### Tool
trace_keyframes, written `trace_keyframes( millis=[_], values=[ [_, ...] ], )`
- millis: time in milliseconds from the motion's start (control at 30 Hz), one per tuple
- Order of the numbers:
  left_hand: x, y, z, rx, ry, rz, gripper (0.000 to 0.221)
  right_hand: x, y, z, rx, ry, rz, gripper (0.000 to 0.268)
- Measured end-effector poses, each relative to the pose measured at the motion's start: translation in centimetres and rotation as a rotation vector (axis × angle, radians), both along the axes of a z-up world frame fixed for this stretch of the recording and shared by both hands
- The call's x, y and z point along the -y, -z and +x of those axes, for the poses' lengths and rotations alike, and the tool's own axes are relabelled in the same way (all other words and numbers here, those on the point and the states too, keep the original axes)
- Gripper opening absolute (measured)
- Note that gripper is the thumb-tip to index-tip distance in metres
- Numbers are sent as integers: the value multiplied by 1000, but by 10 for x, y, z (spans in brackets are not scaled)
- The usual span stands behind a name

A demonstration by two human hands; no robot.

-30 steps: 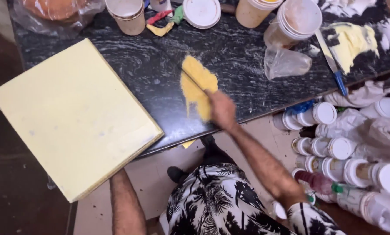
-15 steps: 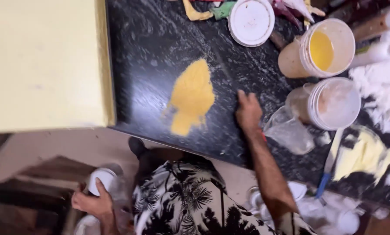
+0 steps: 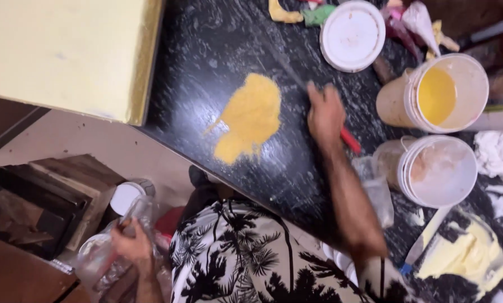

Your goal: The person mixes liquid ingredients into a pile of dry powder on a countertop, working the mixture by hand until it forms a yellow dough. The person then handles the dough, placing parts of it into a plastic container.

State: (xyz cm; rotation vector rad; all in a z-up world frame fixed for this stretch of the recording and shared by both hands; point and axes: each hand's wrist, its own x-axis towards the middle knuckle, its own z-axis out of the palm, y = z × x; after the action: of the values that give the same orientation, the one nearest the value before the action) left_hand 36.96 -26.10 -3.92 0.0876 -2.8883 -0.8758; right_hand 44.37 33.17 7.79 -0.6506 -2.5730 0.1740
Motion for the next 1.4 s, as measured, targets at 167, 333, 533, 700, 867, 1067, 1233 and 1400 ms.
trace_keyframes(
  millis=[167, 333, 533, 700, 867, 1067, 1233, 1400],
  values=[
    [-49, -37, -15, 124, 251, 256, 43, -15, -23, -34, 24, 158, -76, 44],
    [-91, -81, -24, 365, 383, 504, 35, 66, -69, 71, -15, 604, 17, 32],
    [-185, -138, -19, 610, 854, 489, 21, 117, -62, 156, 222, 1011, 49, 26],
    [-262, -207, -9, 431, 1385, 640, 23, 139, -64, 169, -88, 870, -9, 20],
    [-277, -276, 12, 92, 1444, 735, 21, 200, -134, 130, -466, 743, -326, 8],
    [-229, -274, 3, -125, 1234, 480, 22, 268, -163, 76, -445, 284, -603, 9],
    [-170, -226, -17, 108, 1027, 299, 29, 250, -87, 67, -511, 198, -1061, 41],
    [-107, -243, -29, 144, 812, 243, 32, 227, 27, 34, 284, 222, -269, 120]
  ],
)
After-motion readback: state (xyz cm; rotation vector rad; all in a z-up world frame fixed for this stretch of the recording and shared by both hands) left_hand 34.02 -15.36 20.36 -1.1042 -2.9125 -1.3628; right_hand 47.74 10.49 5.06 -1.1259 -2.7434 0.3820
